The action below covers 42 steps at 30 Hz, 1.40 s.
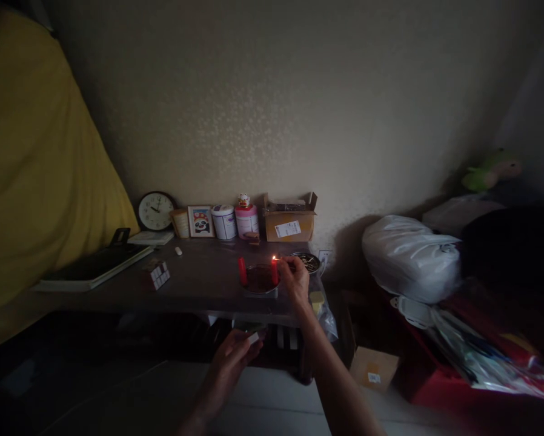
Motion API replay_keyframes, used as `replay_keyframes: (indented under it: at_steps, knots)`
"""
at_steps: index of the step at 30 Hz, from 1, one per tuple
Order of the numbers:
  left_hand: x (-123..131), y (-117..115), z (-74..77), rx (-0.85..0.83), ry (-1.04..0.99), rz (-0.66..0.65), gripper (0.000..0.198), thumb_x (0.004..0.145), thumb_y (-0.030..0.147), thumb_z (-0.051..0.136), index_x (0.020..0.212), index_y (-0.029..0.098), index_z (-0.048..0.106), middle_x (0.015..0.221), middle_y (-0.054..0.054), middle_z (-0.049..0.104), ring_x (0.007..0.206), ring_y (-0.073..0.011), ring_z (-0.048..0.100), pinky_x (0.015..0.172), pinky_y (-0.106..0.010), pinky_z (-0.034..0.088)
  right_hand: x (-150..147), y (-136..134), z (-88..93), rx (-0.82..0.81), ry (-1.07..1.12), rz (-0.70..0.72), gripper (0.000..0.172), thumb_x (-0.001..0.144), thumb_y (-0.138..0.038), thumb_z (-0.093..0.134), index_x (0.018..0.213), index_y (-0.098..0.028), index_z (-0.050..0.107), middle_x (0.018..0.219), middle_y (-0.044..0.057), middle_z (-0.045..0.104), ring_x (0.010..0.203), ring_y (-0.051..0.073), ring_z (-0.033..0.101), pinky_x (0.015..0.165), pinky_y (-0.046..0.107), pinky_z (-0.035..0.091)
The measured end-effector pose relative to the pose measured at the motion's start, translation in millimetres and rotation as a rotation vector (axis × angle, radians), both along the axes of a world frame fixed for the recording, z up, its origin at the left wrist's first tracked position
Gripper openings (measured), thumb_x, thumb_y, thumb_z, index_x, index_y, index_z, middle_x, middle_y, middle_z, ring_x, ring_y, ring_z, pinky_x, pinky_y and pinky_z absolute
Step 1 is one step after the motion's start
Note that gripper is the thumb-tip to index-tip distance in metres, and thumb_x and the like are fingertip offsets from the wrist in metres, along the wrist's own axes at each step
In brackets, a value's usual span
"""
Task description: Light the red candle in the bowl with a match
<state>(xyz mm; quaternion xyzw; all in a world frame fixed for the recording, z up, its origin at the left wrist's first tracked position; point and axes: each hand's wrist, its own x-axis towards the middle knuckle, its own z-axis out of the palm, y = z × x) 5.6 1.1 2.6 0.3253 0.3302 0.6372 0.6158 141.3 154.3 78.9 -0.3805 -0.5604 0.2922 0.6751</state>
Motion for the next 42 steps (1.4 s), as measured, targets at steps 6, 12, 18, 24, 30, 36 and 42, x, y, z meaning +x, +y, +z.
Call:
replay_keyframes:
  at_steps: [6, 12, 18, 24, 30, 36, 42]
  knots:
    - [0, 2, -3.0, 0.003, -0.006, -0.007, 0.024, 0.066, 0.035, 0.074, 0.075, 0.017, 0.061, 0.082, -0.005, 0.07, 0.083, -0.0178, 0.064, 0.079, -0.031, 0.046, 0, 1, 0.5, 0.003, 0.038, 0.018, 0.022, 0.07, -0.039, 0.063, 0.076, -0.018, 0.061, 0.071, 0.001, 0.062, 0.066, 0.014, 0.055, 0.061, 0.025, 0.045]
    - [0, 3, -6.1, 0.01, -0.009, -0.012, 0.024, 0.066, 0.035, 0.073, 0.076, 0.017, 0.061, 0.082, -0.004, 0.07, 0.082, -0.0175, 0.064, 0.079, -0.03, 0.046, 4, 0, 1.4, 0.007, 0.072, 0.044, 0.022, 0.068, -0.037, 0.066, 0.076, -0.017, 0.06, 0.076, 0.001, 0.063, 0.07, 0.014, 0.056, 0.068, 0.027, 0.045]
    - [0, 2, -4.0, -0.003, -0.009, -0.006, 0.024, 0.064, 0.034, 0.075, 0.075, 0.017, 0.062, 0.082, -0.004, 0.07, 0.082, -0.0179, 0.064, 0.08, -0.031, 0.046, 9, -1, 2.9, -0.018, 0.117, 0.058, 0.028, 0.065, -0.042, 0.068, 0.076, -0.017, 0.06, 0.075, 0.001, 0.064, 0.068, 0.015, 0.058, 0.066, 0.027, 0.046]
    - [-1, 4, -8.8, 0.001, 0.001, -0.011, 0.023, 0.066, 0.034, 0.074, 0.077, 0.017, 0.062, 0.082, -0.004, 0.07, 0.082, -0.0185, 0.065, 0.078, -0.031, 0.046, 28, -15, 22.5, -0.028, 0.192, 0.073, 0.026, 0.065, -0.042, 0.07, 0.07, -0.018, 0.061, 0.066, -0.001, 0.061, 0.06, 0.012, 0.055, 0.062, 0.026, 0.047]
    - [-1, 3, -11.4, -0.012, -0.004, -0.013, 0.025, 0.064, 0.035, 0.075, 0.076, 0.017, 0.062, 0.082, -0.004, 0.069, 0.083, -0.0202, 0.065, 0.078, -0.032, 0.047, 78, -33, 41.3, -0.04, 0.336, 0.238, 0.027, 0.068, -0.046, 0.066, 0.07, -0.02, 0.059, 0.064, -0.002, 0.055, 0.056, 0.01, 0.052, 0.055, 0.024, 0.046]
    - [-2, 1, -10.9, -0.011, 0.021, -0.036, 0.022, 0.067, 0.034, 0.072, 0.077, 0.017, 0.061, 0.089, -0.006, 0.071, 0.086, -0.0202, 0.065, 0.079, -0.032, 0.047, 124, -32, 22.5, -0.193, -0.128, -0.104, 0.026, 0.058, -0.042, 0.071, 0.058, -0.019, 0.06, 0.058, 0.0, 0.057, 0.054, 0.012, 0.049, 0.049, 0.023, 0.039]
    - [-1, 3, -12.7, -0.053, 0.024, -0.038, 0.027, 0.065, 0.038, 0.074, 0.073, 0.017, 0.059, 0.09, -0.008, 0.072, 0.076, -0.0193, 0.066, 0.073, -0.033, 0.049, 141, -42, 36.1, -0.057, 0.164, 0.075, 0.025, 0.069, -0.047, 0.06, 0.065, -0.022, 0.061, 0.058, -0.003, 0.059, 0.05, 0.011, 0.05, 0.05, 0.023, 0.04]
